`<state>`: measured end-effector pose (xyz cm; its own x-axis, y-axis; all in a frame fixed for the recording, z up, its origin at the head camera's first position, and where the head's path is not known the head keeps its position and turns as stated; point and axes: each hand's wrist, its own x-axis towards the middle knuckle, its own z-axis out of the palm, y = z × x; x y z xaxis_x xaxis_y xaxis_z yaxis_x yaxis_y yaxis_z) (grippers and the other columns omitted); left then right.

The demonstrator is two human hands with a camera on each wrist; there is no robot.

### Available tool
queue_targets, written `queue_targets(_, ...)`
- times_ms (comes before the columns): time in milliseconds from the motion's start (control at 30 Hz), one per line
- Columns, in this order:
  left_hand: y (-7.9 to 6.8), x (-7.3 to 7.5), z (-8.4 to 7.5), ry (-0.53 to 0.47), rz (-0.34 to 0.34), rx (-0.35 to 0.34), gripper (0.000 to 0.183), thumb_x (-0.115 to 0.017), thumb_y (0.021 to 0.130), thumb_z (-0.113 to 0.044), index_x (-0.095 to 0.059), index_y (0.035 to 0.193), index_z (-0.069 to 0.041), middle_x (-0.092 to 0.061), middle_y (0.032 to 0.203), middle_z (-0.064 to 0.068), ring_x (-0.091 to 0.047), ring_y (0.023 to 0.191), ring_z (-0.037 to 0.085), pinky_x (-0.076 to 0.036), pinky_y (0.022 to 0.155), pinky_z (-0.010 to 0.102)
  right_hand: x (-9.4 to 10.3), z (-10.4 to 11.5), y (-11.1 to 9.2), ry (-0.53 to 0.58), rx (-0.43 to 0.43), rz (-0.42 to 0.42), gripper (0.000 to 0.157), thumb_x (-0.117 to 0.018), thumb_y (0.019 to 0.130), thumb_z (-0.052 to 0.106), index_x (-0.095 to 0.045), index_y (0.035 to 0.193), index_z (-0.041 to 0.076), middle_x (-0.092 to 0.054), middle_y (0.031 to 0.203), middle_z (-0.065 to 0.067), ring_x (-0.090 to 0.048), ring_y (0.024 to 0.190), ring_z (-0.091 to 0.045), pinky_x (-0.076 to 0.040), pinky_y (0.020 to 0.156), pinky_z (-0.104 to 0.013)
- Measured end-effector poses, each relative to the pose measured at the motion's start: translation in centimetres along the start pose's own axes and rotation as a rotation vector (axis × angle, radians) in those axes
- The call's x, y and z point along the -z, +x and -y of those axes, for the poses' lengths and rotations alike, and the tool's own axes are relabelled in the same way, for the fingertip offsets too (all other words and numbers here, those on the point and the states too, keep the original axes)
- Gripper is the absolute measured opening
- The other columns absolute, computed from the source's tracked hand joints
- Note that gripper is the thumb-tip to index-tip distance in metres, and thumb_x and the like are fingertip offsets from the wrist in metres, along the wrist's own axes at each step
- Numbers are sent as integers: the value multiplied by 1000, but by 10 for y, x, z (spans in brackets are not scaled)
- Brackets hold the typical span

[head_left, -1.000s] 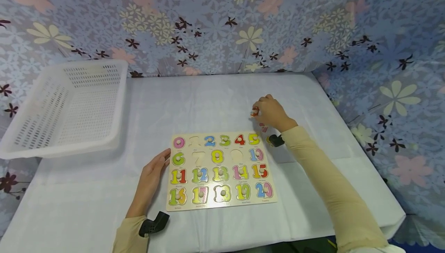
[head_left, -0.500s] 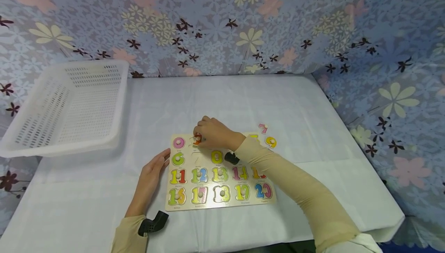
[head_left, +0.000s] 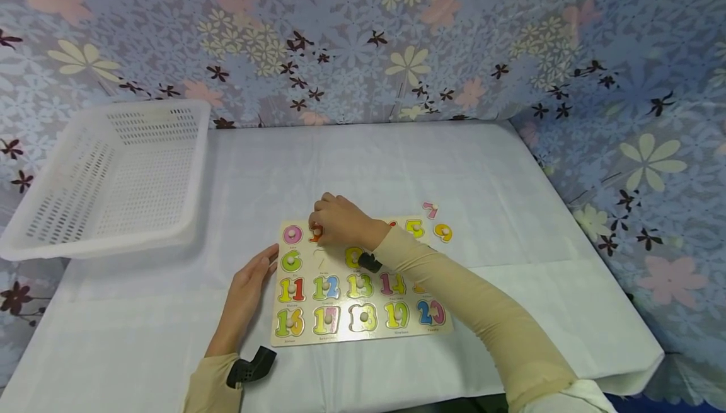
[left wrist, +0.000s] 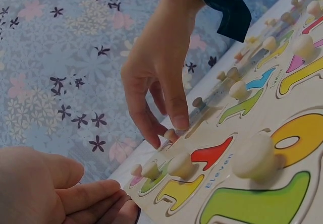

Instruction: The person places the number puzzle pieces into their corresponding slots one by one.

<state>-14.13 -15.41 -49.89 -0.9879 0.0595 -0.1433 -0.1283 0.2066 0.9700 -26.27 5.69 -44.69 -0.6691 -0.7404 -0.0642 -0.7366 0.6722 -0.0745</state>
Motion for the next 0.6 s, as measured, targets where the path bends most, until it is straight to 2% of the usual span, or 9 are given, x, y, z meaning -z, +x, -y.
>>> queue_targets(167, 1, -1, 1, 2, -5, 0, 48, -38, 106, -32, -44, 144, -4, -45, 146, 10, -36, 137, 19, -24, 115, 34, 9, -9, -14, 68, -10, -52, 33, -76, 84, 30, -71, 114, 16, -63, 111, -1, -49, 109, -21, -45, 90, -37)
queue_targets(333, 2, -1, 2, 17, -11, -2, 47, -38, 106, -31, -44, 144, -4, -45, 146, 10, -34, 138, 20, -23, 116, 37, 17, -33, -49, 158, -40, -150, 33, -80, 80, 19, -71, 110, 8, -65, 108, -6, -50, 107, -26, -45, 89, -41)
queue_targets(467, 1, -2, 1, 30, -14, -4, 47, -38, 106, -31, -44, 144, -4, -45, 146, 10, -33, 139, 21, -21, 117, 38, 15, -61, -83, 170, -115, -175, 35, -82, 78, 15, -71, 109, 5, -65, 108, -9, -49, 108, -29, -45, 91, -44)
queue_targets(600, 1, -2, 1, 34, -14, 2, 49, -38, 106, -33, -43, 145, -4, -44, 147, 10, -34, 139, 21, -20, 117, 39, 14, -89, -115, 185, -258, -157, 35, -81, 79, 14, -71, 110, 5, -65, 110, -11, -49, 110, -32, -45, 92, -48)
